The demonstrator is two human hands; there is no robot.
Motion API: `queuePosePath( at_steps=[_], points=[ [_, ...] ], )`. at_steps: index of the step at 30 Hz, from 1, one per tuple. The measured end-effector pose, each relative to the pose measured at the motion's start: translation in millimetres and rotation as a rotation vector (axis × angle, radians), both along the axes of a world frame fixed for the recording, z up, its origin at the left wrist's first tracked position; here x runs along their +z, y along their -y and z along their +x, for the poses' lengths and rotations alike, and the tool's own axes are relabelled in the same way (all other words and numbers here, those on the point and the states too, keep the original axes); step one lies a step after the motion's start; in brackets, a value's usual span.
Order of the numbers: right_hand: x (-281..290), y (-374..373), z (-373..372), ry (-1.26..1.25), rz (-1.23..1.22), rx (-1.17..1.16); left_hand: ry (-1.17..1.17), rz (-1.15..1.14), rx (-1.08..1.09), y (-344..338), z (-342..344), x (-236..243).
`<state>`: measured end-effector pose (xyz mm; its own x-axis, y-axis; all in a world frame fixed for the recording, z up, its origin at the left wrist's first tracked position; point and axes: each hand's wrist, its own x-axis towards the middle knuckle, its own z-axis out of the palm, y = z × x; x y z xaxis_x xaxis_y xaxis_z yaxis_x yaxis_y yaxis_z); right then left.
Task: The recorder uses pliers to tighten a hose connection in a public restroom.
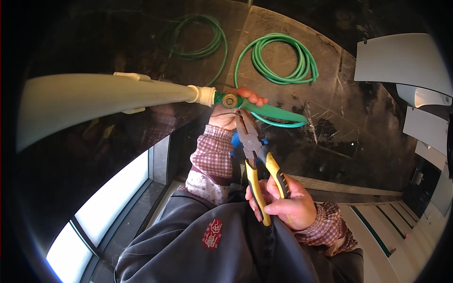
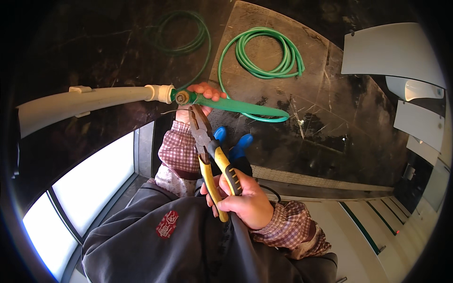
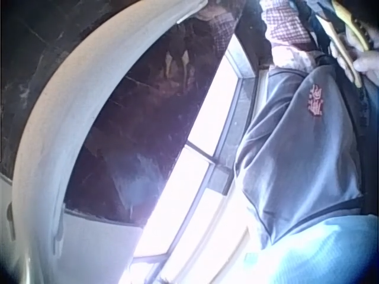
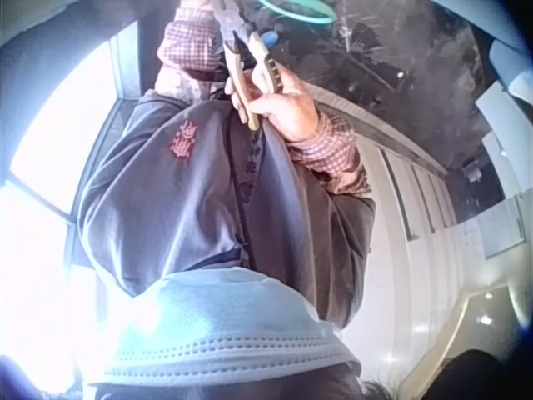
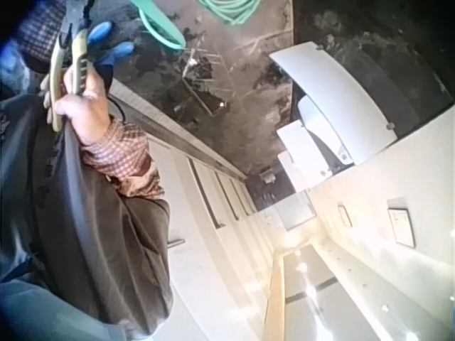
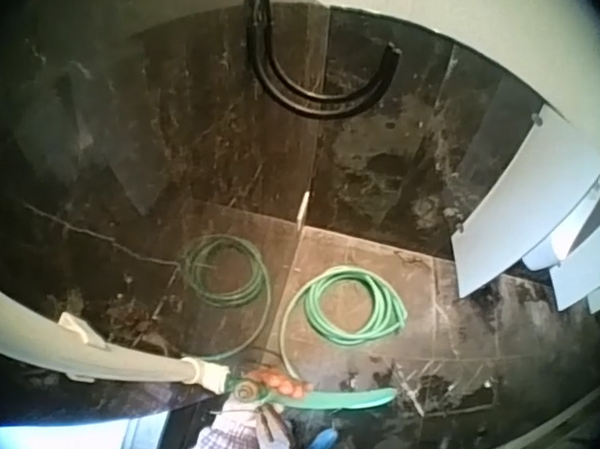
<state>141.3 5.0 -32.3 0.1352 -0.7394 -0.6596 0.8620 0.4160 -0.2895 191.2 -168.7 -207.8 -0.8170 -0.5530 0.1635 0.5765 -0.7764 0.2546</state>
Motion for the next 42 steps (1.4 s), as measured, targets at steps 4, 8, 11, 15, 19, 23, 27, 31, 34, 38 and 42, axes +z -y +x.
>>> queuePosePath(
  at_steps=[4, 8, 11, 15, 19, 23, 27, 31, 34, 38, 42],
  points=[
    [3.4, 2.9, 1.6, -0.191, 0.031, 0.084, -0.035, -0.006, -0.032, 2.4, -2.2, -2.8],
    [4.4, 2.6, 3.5, -0.367, 0.034, 0.162, -0.047, -0.045, -0.026, 3.0, -2.5, -7.6],
    [-1.3, 1.9, 9.0, -0.471, 0.034, 0.22, -0.047, -0.052, -0.011, 4.6, 3.0, -10.3],
    [-6.4, -1.6, 11.5, -0.666, 0.035, 0.256, -0.06, -0.057, -0.02, 4.0, -0.9, -7.0],
    [-17.0, -6.0, 11.7, -1.035, -0.013, 0.392, -0.033, -0.046, -0.039, 5.1, -0.7, -6.8],
    [-13.6, -2.5, 11.2, -1.063, 0.007, 0.429, -0.005, -0.052, -0.01, 4.5, 0.3, -6.5],
    [-12.5, -3.3, 8.8, -0.771, 0.0, 0.294, -0.046, -0.004, -0.008, 0.5, -2.1, -9.7],
    [-18.8, -3.5, 2.7, -0.308, -0.041, 0.116, -0.09, -0.004, 0.022, -2.2, -6.7, -5.9],
    [-28.7, -7.5, 3.0, -0.159, -0.084, 0.058, -0.108, -0.029, 0.007, 0.0, -9.4, -5.0],
    [-26.4, -7.6, 1.5, -0.325, -0.11, 0.155, -0.097, -0.061, 0.004, 0.1, -6.3, -7.5],
    [-18.7, -4.9, 5.7, -0.581, -0.05, 0.208, -0.092, -0.037, 0.0, -0.7, -5.1, -13.3]
  ],
)
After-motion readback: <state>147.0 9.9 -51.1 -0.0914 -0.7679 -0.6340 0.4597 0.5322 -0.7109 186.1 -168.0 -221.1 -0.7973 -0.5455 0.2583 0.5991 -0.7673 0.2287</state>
